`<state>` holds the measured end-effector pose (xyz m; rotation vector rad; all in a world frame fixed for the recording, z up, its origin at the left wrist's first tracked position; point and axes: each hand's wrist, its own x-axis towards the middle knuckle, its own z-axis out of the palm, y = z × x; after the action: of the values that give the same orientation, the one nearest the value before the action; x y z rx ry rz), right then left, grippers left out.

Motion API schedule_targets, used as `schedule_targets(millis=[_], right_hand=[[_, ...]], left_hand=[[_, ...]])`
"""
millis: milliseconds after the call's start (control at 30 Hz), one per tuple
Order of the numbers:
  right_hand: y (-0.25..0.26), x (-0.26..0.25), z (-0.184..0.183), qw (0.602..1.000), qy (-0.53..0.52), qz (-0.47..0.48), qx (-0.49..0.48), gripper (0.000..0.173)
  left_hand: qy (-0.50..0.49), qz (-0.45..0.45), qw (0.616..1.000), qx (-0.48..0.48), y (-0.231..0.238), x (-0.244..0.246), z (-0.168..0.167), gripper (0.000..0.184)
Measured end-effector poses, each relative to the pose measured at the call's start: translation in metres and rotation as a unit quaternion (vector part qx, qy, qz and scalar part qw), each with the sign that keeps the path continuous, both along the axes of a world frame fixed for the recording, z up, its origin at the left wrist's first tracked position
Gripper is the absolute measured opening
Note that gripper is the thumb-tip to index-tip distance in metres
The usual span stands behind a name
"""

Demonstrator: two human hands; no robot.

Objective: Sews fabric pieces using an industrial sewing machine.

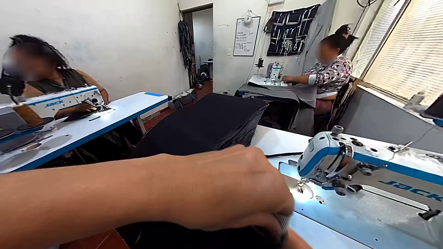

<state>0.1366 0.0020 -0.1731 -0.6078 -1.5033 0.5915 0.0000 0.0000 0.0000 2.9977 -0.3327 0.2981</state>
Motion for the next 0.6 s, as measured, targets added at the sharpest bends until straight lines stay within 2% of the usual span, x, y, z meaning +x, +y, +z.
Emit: schedule_targets(millis=[33, 67, 133, 167, 200, 267, 367, 433, 467, 533, 600], right_hand=[[-0.023, 0.011, 0.019, 0.998, 0.014, 0.001, -0.053, 0.017], [-0.037, 0.023, 0.024, 0.998, 0.021, 0.006, -0.061, 0.017], [-0.057, 0.039, 0.021, 0.998, 0.021, 0.032, -0.039, 0.029], [-0.067, 0.040, 0.018, 0.999, 0.011, 0.022, -0.031, 0.029], [-0.075, 0.037, 0.016, 0.999, -0.013, -0.017, -0.025, 0.028], [-0.081, 0.028, 0.011, 0.986, -0.070, -0.153, 0.005, 0.025], [-0.078, 0.026, 0.011, 0.918, -0.173, -0.344, 0.096, 0.018], [-0.082, 0.023, 0.016, 0.881, -0.220, -0.396, 0.133, 0.020], [-0.088, 0.016, 0.020, 0.894, -0.219, -0.366, 0.134, 0.021], [-0.099, -0.016, 0.025, 0.949, -0.192, -0.209, 0.136, 0.019], [-0.103, -0.059, 0.027, 0.956, -0.243, -0.078, 0.142, 0.020]], left_hand=[[-0.008, 0.020, 1.000, 0.011, 0.004, -0.004, -0.002, 0.019], [-0.012, 0.038, 0.999, 0.021, 0.007, -0.007, -0.003, 0.020], [-0.020, 0.071, 0.997, 0.031, 0.012, -0.010, -0.006, 0.020], [-0.026, 0.084, 0.996, 0.029, 0.015, -0.010, -0.008, 0.020], [-0.030, 0.094, 0.995, 0.024, 0.017, -0.009, -0.010, 0.020], [-0.028, 0.109, 0.993, 0.023, 0.017, -0.006, -0.012, 0.021], [-0.028, 0.136, 0.989, 0.047, 0.015, -0.003, -0.011, 0.020], [-0.035, 0.170, 0.983, 0.063, 0.020, -0.003, -0.010, 0.020], [-0.034, 0.193, 0.979, 0.062, 0.023, -0.003, -0.008, 0.020], [-0.001, 0.245, 0.969, 0.032, 0.029, -0.001, -0.005, 0.023], [0.052, 0.283, 0.958, -0.010, 0.024, 0.006, -0.003, 0.023]])
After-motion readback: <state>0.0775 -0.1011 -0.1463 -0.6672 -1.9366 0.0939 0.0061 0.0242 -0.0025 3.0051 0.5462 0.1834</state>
